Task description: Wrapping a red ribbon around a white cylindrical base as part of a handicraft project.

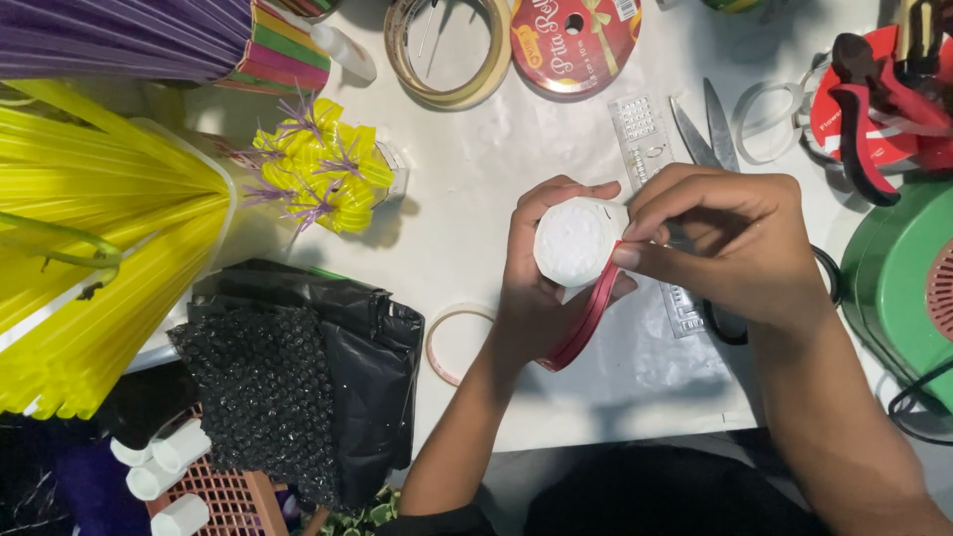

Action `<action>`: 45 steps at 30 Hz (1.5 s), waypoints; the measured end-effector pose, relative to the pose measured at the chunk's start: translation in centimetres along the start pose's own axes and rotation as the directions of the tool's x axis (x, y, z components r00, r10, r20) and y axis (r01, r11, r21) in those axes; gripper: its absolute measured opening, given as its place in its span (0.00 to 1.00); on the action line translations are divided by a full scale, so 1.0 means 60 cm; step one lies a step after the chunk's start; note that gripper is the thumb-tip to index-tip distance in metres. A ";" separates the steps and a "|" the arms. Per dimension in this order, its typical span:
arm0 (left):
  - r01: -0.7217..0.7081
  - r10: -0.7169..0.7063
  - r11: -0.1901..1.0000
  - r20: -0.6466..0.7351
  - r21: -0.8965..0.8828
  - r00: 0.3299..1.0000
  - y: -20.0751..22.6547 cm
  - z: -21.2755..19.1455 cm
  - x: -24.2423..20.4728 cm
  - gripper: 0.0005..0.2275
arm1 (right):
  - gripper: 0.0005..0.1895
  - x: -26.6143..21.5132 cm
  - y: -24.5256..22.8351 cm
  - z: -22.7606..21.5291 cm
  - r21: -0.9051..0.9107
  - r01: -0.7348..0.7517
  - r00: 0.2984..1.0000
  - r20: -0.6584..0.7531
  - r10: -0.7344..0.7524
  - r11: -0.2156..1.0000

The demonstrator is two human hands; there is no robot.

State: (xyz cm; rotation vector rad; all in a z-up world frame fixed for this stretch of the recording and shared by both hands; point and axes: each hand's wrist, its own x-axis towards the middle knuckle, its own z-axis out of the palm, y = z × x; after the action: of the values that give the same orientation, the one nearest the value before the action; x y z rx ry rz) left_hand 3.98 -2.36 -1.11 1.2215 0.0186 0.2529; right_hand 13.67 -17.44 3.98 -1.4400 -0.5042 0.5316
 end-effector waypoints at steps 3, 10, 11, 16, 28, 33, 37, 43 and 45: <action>-0.005 0.004 0.999 0.003 0.041 1.000 0.003 -0.001 0.001 0.32 | 0.09 -0.001 0.003 0.000 0.028 -0.010 1.000 -0.004 0.010 1.000; 0.058 -0.058 0.998 0.025 -0.010 0.998 -0.006 -0.006 -0.009 0.33 | 0.09 -0.003 0.017 -0.001 0.052 -0.013 1.000 -0.004 0.013 0.999; 0.058 -0.058 0.998 0.026 -0.010 0.998 -0.003 -0.006 -0.009 0.33 | 0.09 -0.004 0.016 0.003 0.053 -0.013 1.000 -0.004 0.013 0.999; 0.124 -0.123 0.992 0.036 -0.019 0.992 -0.001 -0.014 -0.010 0.33 | 0.16 -0.002 0.034 0.003 0.160 -0.035 0.999 0.011 0.033 0.987; 0.263 -0.262 0.952 0.027 -0.156 0.965 0.016 0.002 -0.010 0.33 | 0.24 -0.005 0.038 0.016 0.045 0.123 0.992 -0.047 -0.121 0.991; 0.195 -0.183 0.972 0.097 -0.128 0.978 0.014 -0.005 -0.009 0.32 | 0.28 0.001 0.045 0.015 0.066 0.088 0.995 -0.046 -0.085 0.994; 0.190 -0.171 0.968 0.120 -0.166 0.978 0.028 0.001 -0.007 0.31 | 0.30 0.001 0.072 -0.003 0.126 0.168 0.986 -0.045 -0.164 0.978; 0.191 -0.179 0.973 0.099 -0.128 0.979 0.038 0.005 -0.008 0.30 | 0.30 0.004 0.052 0.004 -0.061 0.175 0.984 -0.022 -0.177 0.983; 0.237 -0.226 0.961 0.089 -0.142 0.970 0.051 0.005 -0.009 0.29 | 0.31 0.005 0.055 0.003 -0.092 0.201 0.978 -0.041 -0.206 0.975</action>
State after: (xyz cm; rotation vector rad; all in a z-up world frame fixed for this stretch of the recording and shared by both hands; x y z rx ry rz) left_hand 2.91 -1.77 1.75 1.0644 0.0782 0.0054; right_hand 13.67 -16.95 0.68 -1.4611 -0.6338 0.3123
